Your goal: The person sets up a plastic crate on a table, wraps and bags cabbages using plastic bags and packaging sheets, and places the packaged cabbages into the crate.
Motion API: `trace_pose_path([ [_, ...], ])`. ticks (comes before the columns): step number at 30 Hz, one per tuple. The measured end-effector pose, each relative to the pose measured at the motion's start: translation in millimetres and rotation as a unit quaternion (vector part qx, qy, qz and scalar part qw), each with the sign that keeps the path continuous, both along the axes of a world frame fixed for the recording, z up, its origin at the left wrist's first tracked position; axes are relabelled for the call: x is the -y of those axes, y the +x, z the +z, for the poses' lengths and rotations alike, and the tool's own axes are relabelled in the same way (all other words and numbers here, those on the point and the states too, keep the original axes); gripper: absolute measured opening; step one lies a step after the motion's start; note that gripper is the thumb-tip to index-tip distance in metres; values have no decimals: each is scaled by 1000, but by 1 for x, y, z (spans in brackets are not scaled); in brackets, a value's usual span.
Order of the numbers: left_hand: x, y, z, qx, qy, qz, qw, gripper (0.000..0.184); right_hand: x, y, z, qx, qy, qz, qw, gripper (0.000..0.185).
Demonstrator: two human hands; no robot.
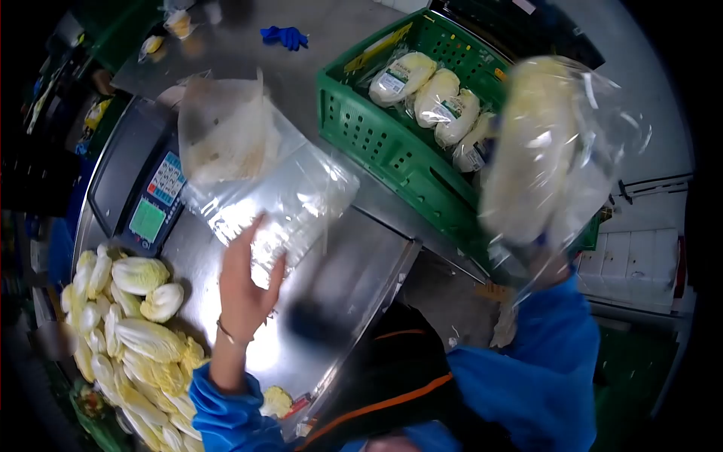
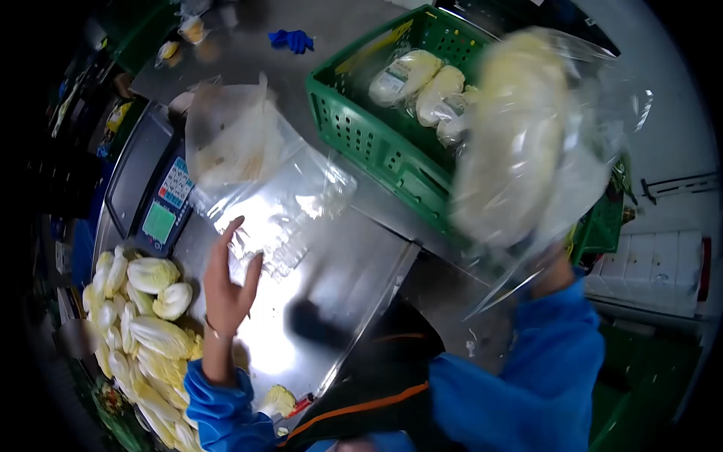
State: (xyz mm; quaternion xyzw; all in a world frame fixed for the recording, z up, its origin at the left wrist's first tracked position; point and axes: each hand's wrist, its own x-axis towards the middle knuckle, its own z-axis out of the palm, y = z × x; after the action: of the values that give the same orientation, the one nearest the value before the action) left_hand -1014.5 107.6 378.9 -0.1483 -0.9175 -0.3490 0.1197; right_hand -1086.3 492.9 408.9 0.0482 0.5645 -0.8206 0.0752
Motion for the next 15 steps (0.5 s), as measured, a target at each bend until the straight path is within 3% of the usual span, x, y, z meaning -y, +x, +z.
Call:
trace_pose_path([
  [1,17,-27,-23,-42,-85,35,995,65,-38,-11,2,-5,-3,-47,999,54],
  [3,67,-74,-77,-104,-112,126,980,67,-111,-23,-15,17,-8,-125,992,49],
  [5,115,-117,-115,-111,-140,250,952,69,-175,-24,-53,80,7,-183,980,46],
  [6,133,-137,-124,-125,-163,286,936,70,-224,-23,-89,136,100,-216,962,46],
  [7,144,-153,-131,-137,-185,324,918,70,-221,-20,-98,186,78,-224,953,47],
  [9,150,-177,-126,-27,-243,397,885,72,-251,-26,-149,242,59,-205,946,43],
  [11,205,-196,-179,-53,-242,357,901,75,-259,-39,-185,271,-32,-212,939,44],
  [13,214,-201,-181,136,-162,368,906,59,-253,-54,-197,235,-23,-233,943,49],
  [15,228,-206,-199,164,-136,327,921,44,-252,-65,-192,221,-60,-212,950,50],
])
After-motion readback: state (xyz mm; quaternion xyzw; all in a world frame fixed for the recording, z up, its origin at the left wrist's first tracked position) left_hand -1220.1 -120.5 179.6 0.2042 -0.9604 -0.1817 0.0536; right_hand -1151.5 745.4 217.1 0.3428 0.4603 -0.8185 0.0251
